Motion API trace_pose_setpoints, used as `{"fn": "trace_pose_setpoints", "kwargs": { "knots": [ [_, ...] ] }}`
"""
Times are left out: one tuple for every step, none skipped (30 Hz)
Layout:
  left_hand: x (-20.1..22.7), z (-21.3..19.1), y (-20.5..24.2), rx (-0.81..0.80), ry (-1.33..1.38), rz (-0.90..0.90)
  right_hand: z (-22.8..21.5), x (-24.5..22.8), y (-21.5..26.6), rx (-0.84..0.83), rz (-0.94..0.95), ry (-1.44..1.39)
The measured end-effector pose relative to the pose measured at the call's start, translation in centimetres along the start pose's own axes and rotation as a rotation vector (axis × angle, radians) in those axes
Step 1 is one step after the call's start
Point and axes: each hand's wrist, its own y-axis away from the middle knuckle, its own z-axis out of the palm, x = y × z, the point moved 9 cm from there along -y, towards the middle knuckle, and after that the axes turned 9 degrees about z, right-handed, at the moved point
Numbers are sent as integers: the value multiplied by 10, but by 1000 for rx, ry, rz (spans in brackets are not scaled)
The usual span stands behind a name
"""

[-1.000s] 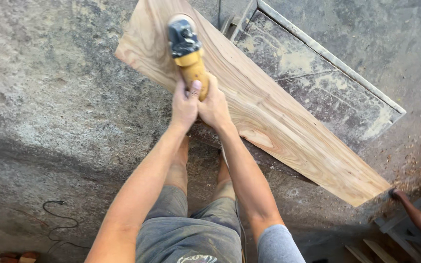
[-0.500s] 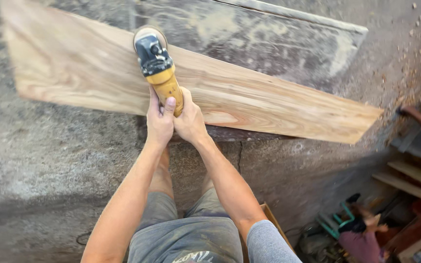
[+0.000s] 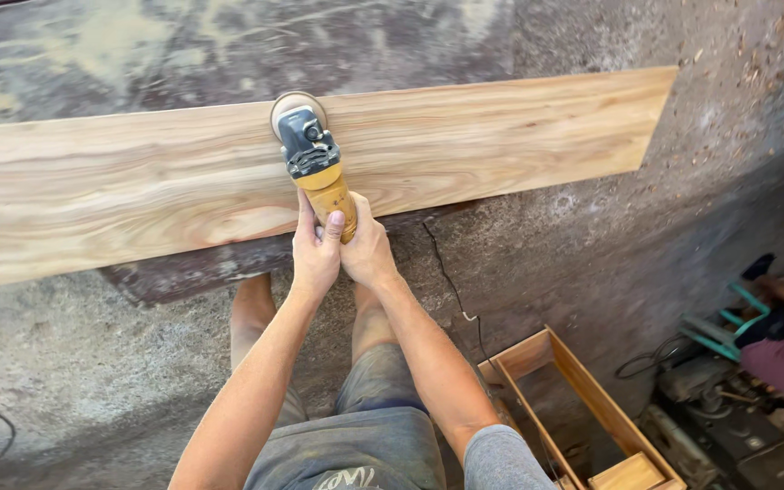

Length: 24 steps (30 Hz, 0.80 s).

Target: The person uses a handheld electric sander to smooth the surface of a long wooden plank resting on a workbench. The person moves the sander back and forth along the plank's length, occasionally repositioning the plank and adjusting the tool's position to cover different areas.

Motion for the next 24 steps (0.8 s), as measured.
{"fn": "trace_pose_setpoints", "kwargs": {
  "knots": [
    [-4,19,-2,-13,-5,-2,-17,9,-4,18,7,-11],
    [-8,39,-5,-29,-26,-8,-37,18,-9,36,15,-21],
    [-12,60,-8,-42,-47,-14,-55,26,-13,53,21,-32],
    [-15,81,-11,-56,-69,-19,-74,33,-17,68,33,-42],
    [-18,102,-13,-74,-102,-40,-93,40,-21,83,44,-52],
    [-20,123,-15,-92,-135,-61,-112,45,-24,98,55,-62],
    [-21,142,-19,-108,-167,-75,-130,51,-28,109,90,-80],
    [-20,162,-22,-151,-185,-73,-147,56,-31,118,124,-97],
    [-18,182,-26,-195,-203,-69,-164,61,-33,128,157,-114],
    [-15,202,-28,-239,-221,-65,-177,71,-33,111,245,-168],
    [-15,222,-30,-278,-276,-74,-189,81,-31,93,333,-220],
    [-15,241,-32,-317,-331,-83,-199,92,-30,74,422,-273],
    [-15,256,-33,-351,-386,-92,-213,95,-31,105,409,-265],
    [-17,271,-35,-383,-420,-110,-227,98,-34,136,396,-257],
    [-19,282,-36,-415,-453,-134,-237,102,-35,167,390,-247],
    [-21,287,-37,-447,-485,-158,-243,102,-38,195,346,-246],
    [-22,292,-36,-450,-481,-160,-249,105,-38,237,309,-241],
    [-24,291,-32,-454,-476,-163,-253,108,-36,278,272,-236],
    [-25,288,-28,-461,-472,-164,-244,116,-34,219,312,-281],
    [-24,278,-24,-423,-403,-174,-229,121,-33,160,350,-327],
    [-24,265,-23,-387,-331,-178,-214,123,-35,106,380,-373],
    [-10,251,-17,-336,-229,-32,-208,112,-31,145,263,-299],
    [7,237,-17,-280,-127,128,-202,97,-30,181,130,-226],
    [2,223,-21,-239,-191,77,-192,91,-36,143,110,-184]
  ]
}}
